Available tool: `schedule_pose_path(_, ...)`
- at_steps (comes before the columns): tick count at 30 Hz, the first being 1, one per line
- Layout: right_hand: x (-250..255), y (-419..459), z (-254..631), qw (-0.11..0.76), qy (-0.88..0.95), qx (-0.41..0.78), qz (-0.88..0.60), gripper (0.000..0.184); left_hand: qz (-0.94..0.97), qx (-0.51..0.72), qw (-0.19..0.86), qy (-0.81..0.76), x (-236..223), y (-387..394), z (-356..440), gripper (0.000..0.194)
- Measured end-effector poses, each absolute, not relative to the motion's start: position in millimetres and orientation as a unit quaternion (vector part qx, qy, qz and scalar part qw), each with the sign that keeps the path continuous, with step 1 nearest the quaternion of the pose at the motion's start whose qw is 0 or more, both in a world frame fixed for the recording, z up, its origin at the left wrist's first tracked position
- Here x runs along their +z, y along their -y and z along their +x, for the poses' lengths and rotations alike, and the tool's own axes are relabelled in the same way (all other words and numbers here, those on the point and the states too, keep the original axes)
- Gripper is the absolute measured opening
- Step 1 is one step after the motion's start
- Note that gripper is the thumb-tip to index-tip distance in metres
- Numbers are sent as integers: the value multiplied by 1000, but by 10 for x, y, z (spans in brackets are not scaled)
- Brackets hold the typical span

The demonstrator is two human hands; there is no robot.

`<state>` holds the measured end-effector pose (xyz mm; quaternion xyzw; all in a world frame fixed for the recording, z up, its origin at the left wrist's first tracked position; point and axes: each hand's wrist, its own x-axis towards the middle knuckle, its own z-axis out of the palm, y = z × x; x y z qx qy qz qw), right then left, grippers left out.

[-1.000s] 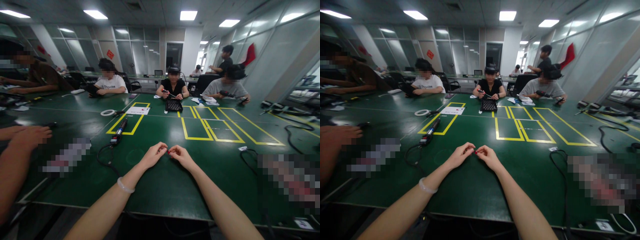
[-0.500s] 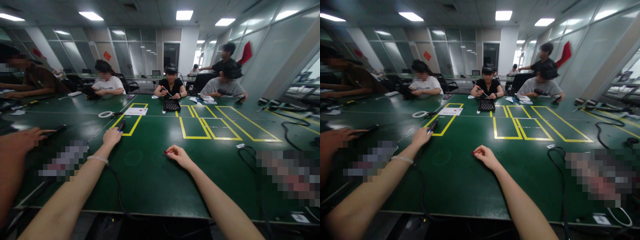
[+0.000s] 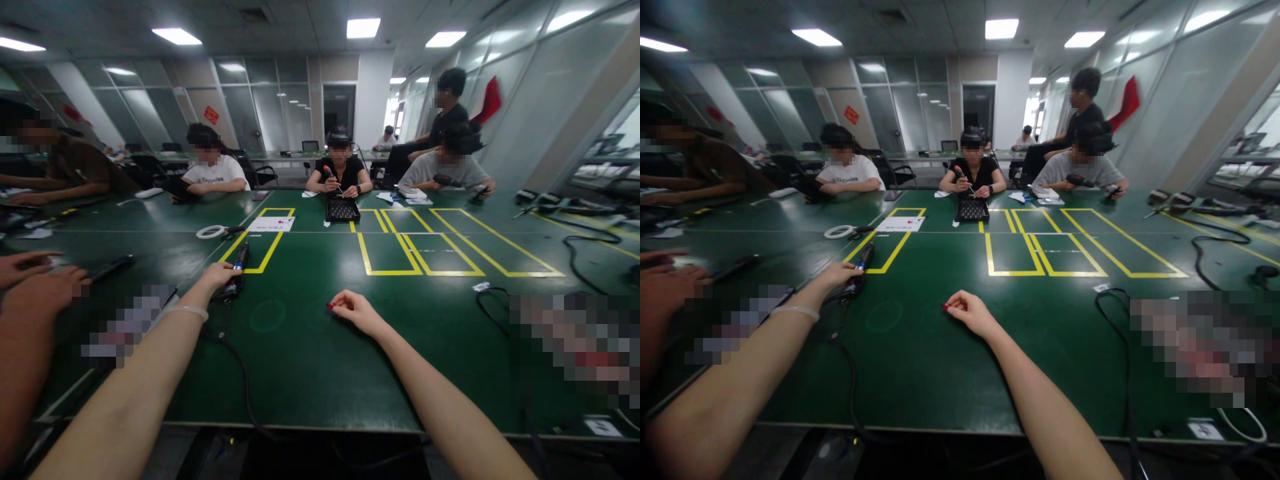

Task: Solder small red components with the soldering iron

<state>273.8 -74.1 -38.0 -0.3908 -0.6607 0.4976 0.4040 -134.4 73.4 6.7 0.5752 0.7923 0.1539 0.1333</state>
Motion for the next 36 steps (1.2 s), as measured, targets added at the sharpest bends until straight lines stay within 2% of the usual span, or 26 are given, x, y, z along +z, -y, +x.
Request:
schedule_pose_path(11,-343,769,2709,402,673,461,-415,18,643,156,166,-731,-94,-178,-223,50)
schedule_pose_path(20,-386,788,2639,405,709,411,-405,14,738,162,130,-643,-17,385,746,39)
schedule_pose_path(30,-367,818,2534,368,797,269,-396,1,776,177,82,-599,-81,561,796,45)
schedule_pose_path(36,-336,833,2565,377,788,265,-408,9,791,160,107,-581,-98,593,774,47)
